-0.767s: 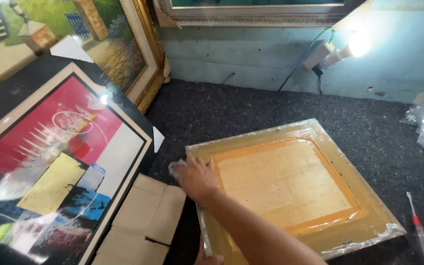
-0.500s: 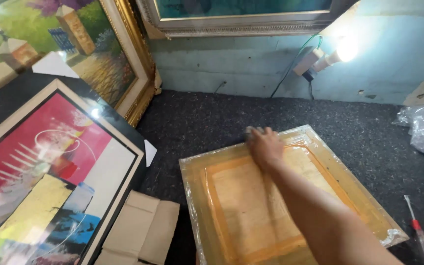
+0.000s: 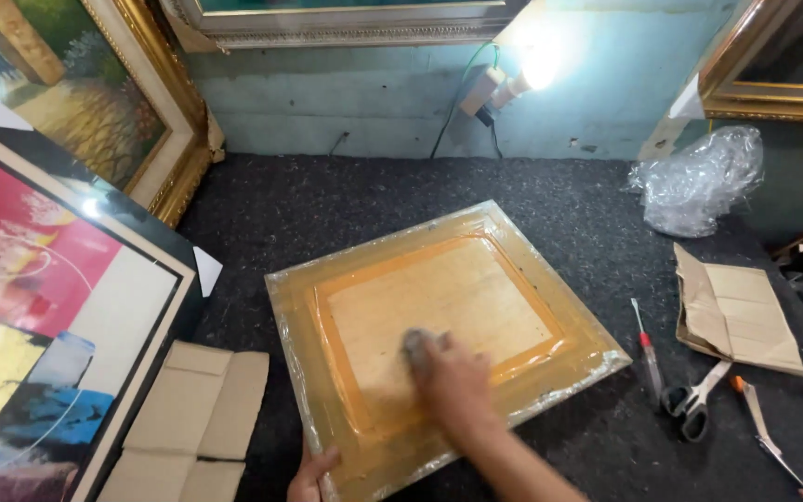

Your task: The person is finishing a framed artwork by cleaning the glass, cutting cardboard strips for the backing, and securing them with a manual fastener tool.

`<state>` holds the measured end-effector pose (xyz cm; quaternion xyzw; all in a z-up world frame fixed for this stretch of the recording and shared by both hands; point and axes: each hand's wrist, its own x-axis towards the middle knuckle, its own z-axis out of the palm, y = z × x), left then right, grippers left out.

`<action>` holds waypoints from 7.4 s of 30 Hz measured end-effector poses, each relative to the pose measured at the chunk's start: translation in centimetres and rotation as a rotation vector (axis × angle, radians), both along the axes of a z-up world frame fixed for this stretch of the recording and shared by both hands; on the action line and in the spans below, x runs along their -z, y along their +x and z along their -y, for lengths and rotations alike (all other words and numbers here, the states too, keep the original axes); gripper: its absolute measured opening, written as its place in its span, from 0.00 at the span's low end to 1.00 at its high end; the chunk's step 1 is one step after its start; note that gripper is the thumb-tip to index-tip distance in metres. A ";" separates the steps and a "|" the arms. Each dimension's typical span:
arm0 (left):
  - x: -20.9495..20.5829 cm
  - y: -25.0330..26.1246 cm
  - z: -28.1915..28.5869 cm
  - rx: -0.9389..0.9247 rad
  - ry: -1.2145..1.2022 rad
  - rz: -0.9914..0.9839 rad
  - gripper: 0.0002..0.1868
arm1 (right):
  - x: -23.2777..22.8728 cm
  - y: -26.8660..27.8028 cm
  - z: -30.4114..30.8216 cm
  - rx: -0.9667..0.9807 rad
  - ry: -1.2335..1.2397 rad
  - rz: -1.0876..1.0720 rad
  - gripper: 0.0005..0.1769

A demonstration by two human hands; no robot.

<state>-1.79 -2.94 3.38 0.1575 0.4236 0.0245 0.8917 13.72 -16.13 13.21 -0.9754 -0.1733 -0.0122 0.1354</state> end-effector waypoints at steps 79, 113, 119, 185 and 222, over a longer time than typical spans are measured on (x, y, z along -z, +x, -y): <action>-6.1 11.0 -7.8 0.888 2.001 -0.175 0.27 | 0.3 -0.6 15.7 -0.439 0.112 0.211 0.28; -5.6 11.0 -7.3 0.747 1.996 -0.128 0.32 | -0.3 9.6 -7.4 -0.571 -0.042 -0.038 0.25; -4.3 10.7 -7.5 0.666 2.134 -0.076 0.27 | 2.5 -3.4 -1.9 -0.778 0.044 0.017 0.26; -0.9 12.6 -7.7 0.666 2.368 -0.605 0.28 | 0.3 27.0 5.5 0.287 -0.082 -0.170 0.36; -4.8 10.5 -6.5 0.836 2.255 -0.290 0.28 | -0.3 -5.1 5.2 -0.607 -0.053 -0.244 0.30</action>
